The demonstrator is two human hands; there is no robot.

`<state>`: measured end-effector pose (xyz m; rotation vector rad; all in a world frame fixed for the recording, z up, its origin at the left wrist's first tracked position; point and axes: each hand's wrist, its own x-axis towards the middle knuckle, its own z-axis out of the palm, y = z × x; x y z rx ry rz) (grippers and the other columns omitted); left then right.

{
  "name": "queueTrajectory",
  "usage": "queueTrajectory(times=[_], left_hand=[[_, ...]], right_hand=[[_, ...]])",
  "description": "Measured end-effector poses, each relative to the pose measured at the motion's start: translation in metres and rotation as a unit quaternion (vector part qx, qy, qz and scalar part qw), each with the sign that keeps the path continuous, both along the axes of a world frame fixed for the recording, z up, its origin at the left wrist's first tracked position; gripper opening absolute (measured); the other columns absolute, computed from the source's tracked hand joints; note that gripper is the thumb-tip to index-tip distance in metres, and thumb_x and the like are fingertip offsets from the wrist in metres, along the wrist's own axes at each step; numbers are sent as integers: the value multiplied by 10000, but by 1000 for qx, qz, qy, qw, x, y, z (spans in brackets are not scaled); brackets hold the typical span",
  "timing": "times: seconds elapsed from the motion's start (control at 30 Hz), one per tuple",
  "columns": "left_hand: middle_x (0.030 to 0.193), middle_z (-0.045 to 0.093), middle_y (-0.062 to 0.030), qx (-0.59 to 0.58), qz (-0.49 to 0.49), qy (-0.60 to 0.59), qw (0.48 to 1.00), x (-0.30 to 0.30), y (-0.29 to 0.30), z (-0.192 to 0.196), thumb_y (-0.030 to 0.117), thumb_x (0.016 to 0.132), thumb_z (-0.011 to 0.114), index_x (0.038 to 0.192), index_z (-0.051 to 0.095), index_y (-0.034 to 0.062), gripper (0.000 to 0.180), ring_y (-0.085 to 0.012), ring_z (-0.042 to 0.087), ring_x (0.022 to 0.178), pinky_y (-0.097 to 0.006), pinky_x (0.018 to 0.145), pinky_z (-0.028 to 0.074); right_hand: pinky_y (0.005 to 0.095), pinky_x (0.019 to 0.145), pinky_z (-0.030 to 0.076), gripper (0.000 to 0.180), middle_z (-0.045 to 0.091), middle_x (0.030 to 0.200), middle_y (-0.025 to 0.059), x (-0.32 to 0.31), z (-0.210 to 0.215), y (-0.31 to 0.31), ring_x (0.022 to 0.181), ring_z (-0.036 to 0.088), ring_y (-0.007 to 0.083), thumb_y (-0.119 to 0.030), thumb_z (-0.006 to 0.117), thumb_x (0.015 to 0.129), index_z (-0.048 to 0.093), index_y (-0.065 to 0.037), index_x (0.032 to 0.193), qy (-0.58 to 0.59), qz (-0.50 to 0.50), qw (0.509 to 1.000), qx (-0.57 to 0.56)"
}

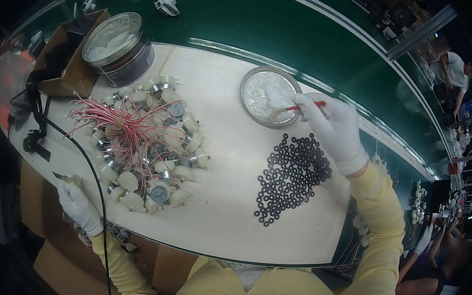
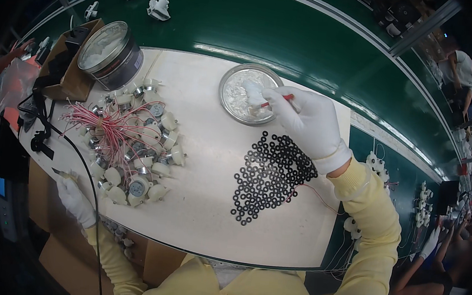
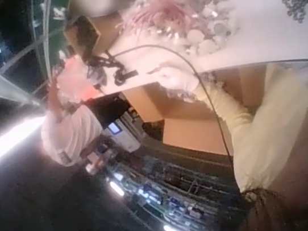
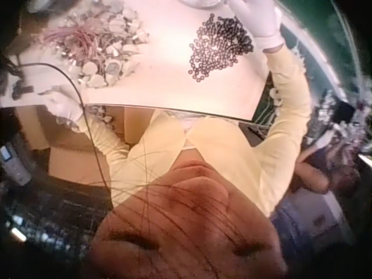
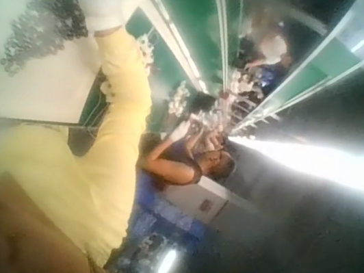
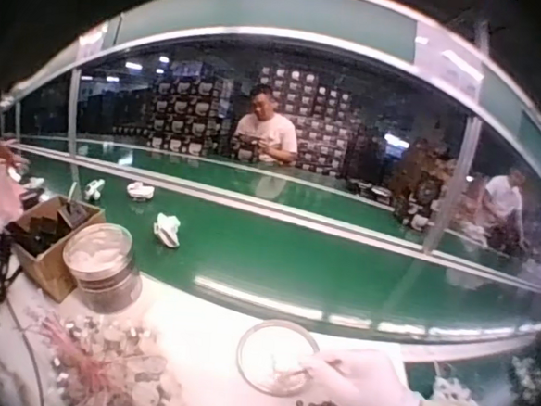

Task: The person assembles small white cylindrical electronic components by inserting wires and securing them with black washers. They then use a red-handled brush to apply a white substance from a metal dish onto the components, which are arranged on a green workbench.

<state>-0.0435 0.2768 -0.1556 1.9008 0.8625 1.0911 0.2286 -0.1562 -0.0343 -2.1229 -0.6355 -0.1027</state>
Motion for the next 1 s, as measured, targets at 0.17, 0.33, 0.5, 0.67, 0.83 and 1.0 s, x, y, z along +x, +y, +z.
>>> queueTrajectory(times=[0.17,0.33,0.5,0.67,0.83,1.0], left_hand=[[1095,634,-130,6,-12,-13,1000,0,-1,0,108,1013,420,1205,558,-80,302,-188,614,985,-326,910,492],[1093,642,-136,25,-13,9,1000,1,3,0,116,1012,431,1190,571,-79,299,-196,622,972,-327,894,498],[1086,652,-156,58,10,43,997,3,0,3,128,1012,448,1196,577,-82,308,-201,633,969,-318,878,498],[1145,647,-242,190,75,128,971,-9,24,-6,178,1019,487,1226,570,-110,364,-310,620,1005,-380,920,472],[1135,628,-245,182,43,147,971,-11,37,-10,177,1019,475,1205,567,-114,358,-307,591,1001,-368,929,451],[1152,614,-267,255,32,225,940,-19,63,-9,204,1022,477,1217,560,-113,381,-351,581,1016,-374,958,439]], right_hand=[[235,546,435,230,614,627,59,-4,10,16,575,536,68,-243,667,946,757,-32,963,10,19,999,-28],[229,575,456,233,658,682,62,-6,20,3,610,580,78,-240,663,949,752,-24,958,34,5,996,-88],[244,687,524,246,712,930,94,-26,41,-45,782,676,137,-182,598,988,703,33,1047,109,-30,991,77],[275,794,543,277,699,1074,147,-76,79,-143,851,689,184,-146,498,1029,651,75,1098,73,-149,982,90],[284,765,532,288,702,1010,143,-129,73,-231,815,687,191,-155,503,1024,653,86,1074,75,-287,950,94],[285,773,540,282,694,1017,141,-151,42,-264,858,689,194,-143,504,1022,645,89,1095,78,-330,937,85]])
